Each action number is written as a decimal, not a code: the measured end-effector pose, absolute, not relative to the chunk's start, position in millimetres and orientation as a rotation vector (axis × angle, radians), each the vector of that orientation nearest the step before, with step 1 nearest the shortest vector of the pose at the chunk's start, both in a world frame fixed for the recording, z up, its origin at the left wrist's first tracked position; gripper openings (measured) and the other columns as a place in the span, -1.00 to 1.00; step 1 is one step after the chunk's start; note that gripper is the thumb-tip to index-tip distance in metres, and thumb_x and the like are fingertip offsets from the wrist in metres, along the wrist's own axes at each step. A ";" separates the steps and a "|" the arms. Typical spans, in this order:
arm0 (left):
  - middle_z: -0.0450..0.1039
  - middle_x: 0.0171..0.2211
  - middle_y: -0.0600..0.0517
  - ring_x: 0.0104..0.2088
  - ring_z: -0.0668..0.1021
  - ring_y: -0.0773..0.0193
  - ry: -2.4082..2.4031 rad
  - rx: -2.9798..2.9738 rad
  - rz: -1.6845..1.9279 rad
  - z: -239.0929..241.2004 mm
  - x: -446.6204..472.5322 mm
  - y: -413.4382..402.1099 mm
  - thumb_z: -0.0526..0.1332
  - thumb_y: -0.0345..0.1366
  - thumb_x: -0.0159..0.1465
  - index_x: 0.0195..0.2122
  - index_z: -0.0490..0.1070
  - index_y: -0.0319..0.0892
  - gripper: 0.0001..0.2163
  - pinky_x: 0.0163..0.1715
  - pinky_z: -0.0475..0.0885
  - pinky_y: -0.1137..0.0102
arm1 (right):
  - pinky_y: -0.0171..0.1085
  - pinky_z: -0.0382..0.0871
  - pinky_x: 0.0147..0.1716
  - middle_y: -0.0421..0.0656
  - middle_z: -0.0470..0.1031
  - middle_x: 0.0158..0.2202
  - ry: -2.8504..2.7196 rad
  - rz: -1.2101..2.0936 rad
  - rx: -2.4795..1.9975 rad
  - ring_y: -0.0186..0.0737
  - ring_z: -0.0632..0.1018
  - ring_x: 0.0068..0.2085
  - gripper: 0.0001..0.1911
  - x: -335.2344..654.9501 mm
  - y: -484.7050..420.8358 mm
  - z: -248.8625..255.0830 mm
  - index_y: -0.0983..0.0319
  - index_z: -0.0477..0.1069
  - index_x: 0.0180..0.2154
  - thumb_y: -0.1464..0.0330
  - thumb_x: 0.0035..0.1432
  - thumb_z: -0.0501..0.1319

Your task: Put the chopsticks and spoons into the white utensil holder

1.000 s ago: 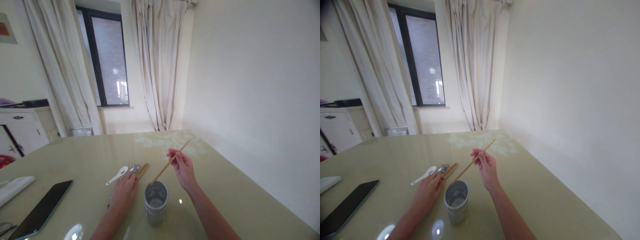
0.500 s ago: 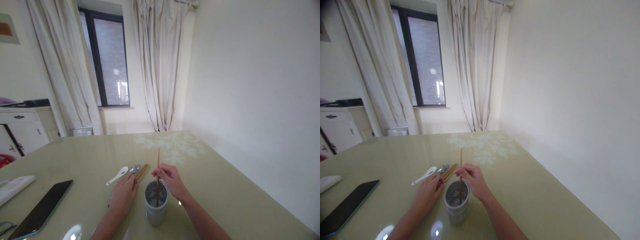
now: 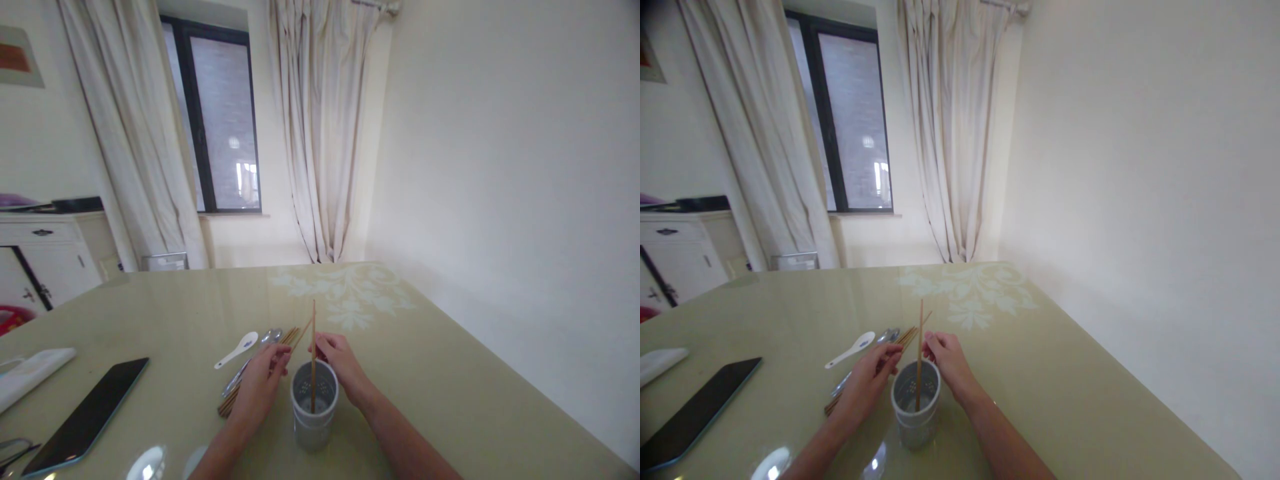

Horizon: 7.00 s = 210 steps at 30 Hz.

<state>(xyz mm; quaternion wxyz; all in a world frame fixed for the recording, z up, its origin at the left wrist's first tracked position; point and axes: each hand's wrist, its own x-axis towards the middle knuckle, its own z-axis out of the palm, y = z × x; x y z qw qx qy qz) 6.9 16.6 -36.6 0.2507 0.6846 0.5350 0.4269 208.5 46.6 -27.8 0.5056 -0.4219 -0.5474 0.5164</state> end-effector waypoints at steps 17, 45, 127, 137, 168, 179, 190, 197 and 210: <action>0.65 -0.10 -0.14 0.01 0.63 -0.10 2.021 2.324 0.757 -31.8 -8.5 15.4 0.05 -0.31 0.45 -0.17 0.62 -0.12 -0.70 0.05 0.50 0.03 | -0.23 0.43 -0.30 -0.18 0.61 -0.37 -0.809 0.667 -0.726 -0.21 0.55 -0.35 -0.53 272.4 60.7 23.5 0.17 0.51 -0.19 -0.08 0.16 0.45; 0.68 -0.22 -0.04 -0.21 0.70 0.07 1.789 2.111 0.871 -32.6 5.2 11.1 -0.03 -0.17 0.51 -0.15 0.43 -0.05 -0.74 -0.24 0.47 0.28 | -0.28 0.36 -0.46 -0.18 0.60 -0.49 -1.440 1.038 -0.771 -0.25 0.52 -0.48 -0.64 228.0 33.4 9.2 0.19 0.70 -0.32 0.01 0.20 0.45; 0.62 -0.17 -0.09 -0.06 0.62 0.02 1.897 2.296 0.671 -42.6 -3.7 16.2 0.13 -0.32 0.41 -0.24 0.52 -0.11 -0.84 -0.01 0.44 0.19 | -0.29 0.42 -0.48 -0.18 0.56 -0.45 -1.087 1.000 -0.638 -0.27 0.48 -0.48 -0.56 253.5 35.2 29.4 0.19 0.63 -0.26 -0.08 0.20 0.44; 0.64 -0.26 -0.04 -0.23 0.68 0.05 1.703 2.022 1.022 -44.4 3.2 15.4 -0.01 -0.16 0.48 -0.15 0.39 -0.06 -0.78 -0.20 0.50 0.22 | -0.31 0.21 -0.56 -0.27 0.34 -0.59 -1.156 1.084 -0.909 -0.31 0.34 -0.56 -0.37 215.9 43.0 -15.4 0.19 0.43 -0.48 -0.24 0.20 0.29; 0.63 -0.05 -0.11 0.05 0.60 0.01 2.234 2.292 0.364 -30.3 -11.1 14.4 0.08 -0.34 0.48 -0.12 0.59 -0.13 -0.75 0.07 0.44 0.19 | -0.40 0.44 -0.50 -0.21 0.61 -0.43 -0.965 1.040 -0.507 -0.36 0.50 -0.48 -0.67 254.0 35.0 30.8 0.18 0.59 -0.26 0.09 0.16 0.54; 0.62 -0.08 -0.10 0.04 0.60 0.05 2.194 2.290 0.420 -24.7 -5.2 10.2 0.06 -0.36 0.48 -0.11 0.55 -0.14 -0.76 0.07 0.41 0.22 | -0.37 0.44 -0.56 -0.21 0.63 -0.47 -1.235 1.063 -0.427 -0.32 0.54 -0.55 -0.74 249.8 25.1 14.8 0.18 0.51 -0.33 0.18 0.31 0.45; 0.62 -0.10 -0.11 0.01 0.62 0.05 2.156 2.284 0.497 -25.9 -2.9 10.1 0.05 -0.38 0.47 -0.14 0.53 -0.15 -0.77 0.04 0.41 0.23 | -0.38 0.44 -0.60 -0.17 0.62 -0.50 -1.335 1.008 -0.425 -0.33 0.54 -0.61 -0.71 246.5 21.1 15.5 0.22 0.51 -0.34 0.17 0.37 0.37; 0.62 -0.11 -0.09 0.01 0.62 0.06 2.115 2.279 0.512 -26.7 -3.2 9.6 0.06 -0.37 0.47 -0.14 0.52 -0.15 -0.79 0.05 0.42 0.22 | -0.36 0.44 -0.64 -0.18 0.60 -0.50 -1.357 0.991 -0.416 -0.30 0.52 -0.62 -0.69 247.4 21.1 13.0 0.20 0.51 -0.31 0.11 0.36 0.36; 0.63 -0.16 -0.09 -0.06 0.64 0.03 2.016 2.232 0.762 -34.9 -3.4 15.1 0.03 -0.33 0.45 -0.19 0.47 -0.12 -0.79 0.02 0.46 0.18 | -0.36 0.23 -0.70 -0.19 0.42 -0.63 -1.119 0.996 -0.503 -0.28 0.38 -0.63 -0.14 247.6 27.4 8.9 0.18 0.46 -0.48 -0.45 0.19 -0.01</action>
